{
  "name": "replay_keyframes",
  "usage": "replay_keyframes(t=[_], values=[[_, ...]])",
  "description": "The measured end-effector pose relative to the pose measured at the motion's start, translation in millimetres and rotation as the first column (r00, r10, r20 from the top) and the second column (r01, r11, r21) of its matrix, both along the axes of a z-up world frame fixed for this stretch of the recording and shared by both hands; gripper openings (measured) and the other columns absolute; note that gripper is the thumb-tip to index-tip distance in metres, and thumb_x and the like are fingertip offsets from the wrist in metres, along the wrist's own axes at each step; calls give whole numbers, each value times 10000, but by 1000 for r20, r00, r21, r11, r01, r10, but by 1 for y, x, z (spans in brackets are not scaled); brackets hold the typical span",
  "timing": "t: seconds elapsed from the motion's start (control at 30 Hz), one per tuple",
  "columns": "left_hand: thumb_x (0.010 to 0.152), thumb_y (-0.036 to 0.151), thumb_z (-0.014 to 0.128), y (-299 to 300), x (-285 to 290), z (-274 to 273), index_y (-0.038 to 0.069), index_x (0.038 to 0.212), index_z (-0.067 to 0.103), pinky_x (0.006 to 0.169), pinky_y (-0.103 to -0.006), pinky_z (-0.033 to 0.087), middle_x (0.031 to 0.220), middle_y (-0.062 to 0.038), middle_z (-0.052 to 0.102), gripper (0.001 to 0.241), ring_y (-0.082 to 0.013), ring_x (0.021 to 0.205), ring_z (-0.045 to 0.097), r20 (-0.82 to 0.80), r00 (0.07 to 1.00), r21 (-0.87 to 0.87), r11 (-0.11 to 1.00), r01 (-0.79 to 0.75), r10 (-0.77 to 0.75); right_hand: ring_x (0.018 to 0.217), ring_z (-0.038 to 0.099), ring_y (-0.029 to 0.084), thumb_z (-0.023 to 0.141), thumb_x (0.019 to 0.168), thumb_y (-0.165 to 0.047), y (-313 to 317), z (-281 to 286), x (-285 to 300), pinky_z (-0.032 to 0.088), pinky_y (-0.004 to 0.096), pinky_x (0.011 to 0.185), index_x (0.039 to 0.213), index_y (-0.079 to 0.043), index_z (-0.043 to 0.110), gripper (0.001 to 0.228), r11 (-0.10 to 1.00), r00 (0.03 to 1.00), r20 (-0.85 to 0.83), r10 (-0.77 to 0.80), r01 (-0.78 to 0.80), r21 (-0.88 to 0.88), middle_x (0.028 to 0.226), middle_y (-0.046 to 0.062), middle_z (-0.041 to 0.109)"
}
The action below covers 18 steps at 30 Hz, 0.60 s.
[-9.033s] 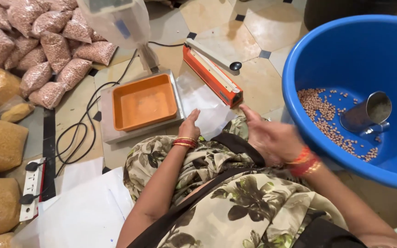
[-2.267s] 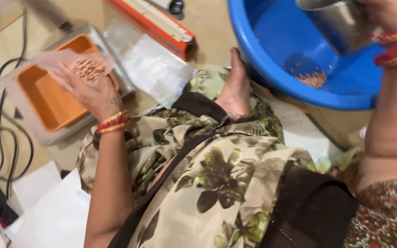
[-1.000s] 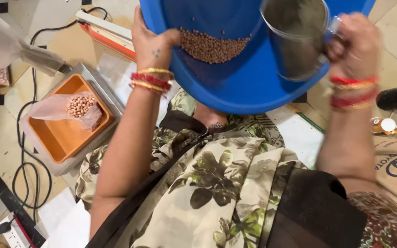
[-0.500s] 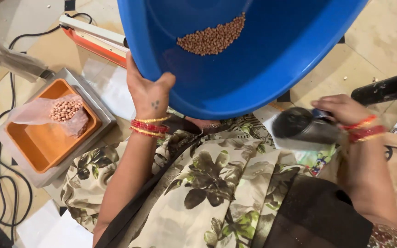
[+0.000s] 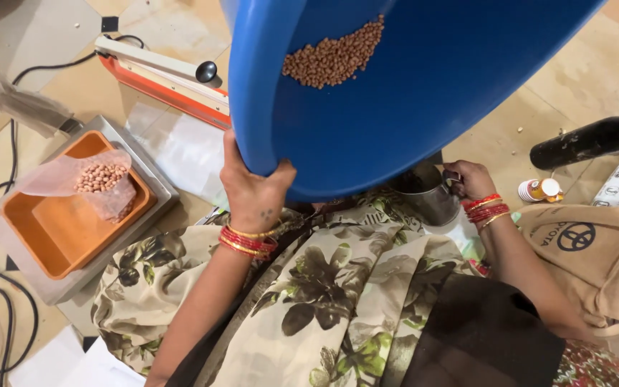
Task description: The person is scooping peanuts from a large blue bin into plastic bags, weighing them on a digital scale, and sealing the bags using a heat sealer.
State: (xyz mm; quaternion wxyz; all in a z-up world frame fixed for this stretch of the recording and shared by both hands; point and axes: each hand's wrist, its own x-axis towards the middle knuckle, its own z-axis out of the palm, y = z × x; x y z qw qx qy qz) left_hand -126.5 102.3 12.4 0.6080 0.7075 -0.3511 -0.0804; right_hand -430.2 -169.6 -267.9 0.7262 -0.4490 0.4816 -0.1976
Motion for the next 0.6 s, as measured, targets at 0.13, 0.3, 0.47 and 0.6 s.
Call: replay_keyframes(t=[0.13, 0.3, 0.47, 0.6], values=[[828, 46, 771, 8, -10, -2, 30, 1174, 523, 792, -300, 578, 909, -84, 698, 426, -138, 829, 675, 53, 998, 70, 997, -42, 38, 440, 368, 105, 648, 918, -177, 2, 4, 14, 264, 288, 427, 852, 7, 696, 201, 1000, 1000, 1, -25, 25, -15, 645, 25, 577], [821, 80, 780, 17, -23, -3, 27, 1197, 521, 717, -325, 576, 839, -110, 708, 460, -169, 745, 703, 139, 988, 62, 995, -80, 71, 460, 402, 114, 606, 892, -189, 2, 18, 27, 315, 282, 447, 830, -14, 704, 210, 1000, 997, -72, -27, 27, 6, 670, 35, 595], [808, 112, 795, 29, -32, -7, 31, 1182, 504, 635, -325, 551, 763, -106, 685, 480, -189, 639, 676, 124, 986, 105, 987, -125, 111, 487, 405, 132, 622, 891, -192, -4, 13, 29, 302, 298, 468, 817, -18, 677, 197, 998, 999, -2, -51, 51, 30, 674, 37, 557], [825, 116, 803, 40, -33, -22, 27, 1163, 490, 645, -322, 545, 765, -101, 675, 469, -178, 647, 669, 172, 981, 94, 989, -112, 95, 501, 416, 124, 604, 893, -197, -9, 19, 34, 318, 292, 477, 796, -18, 676, 216, 1000, 1000, -20, -11, 11, -23, 674, 37, 568]])
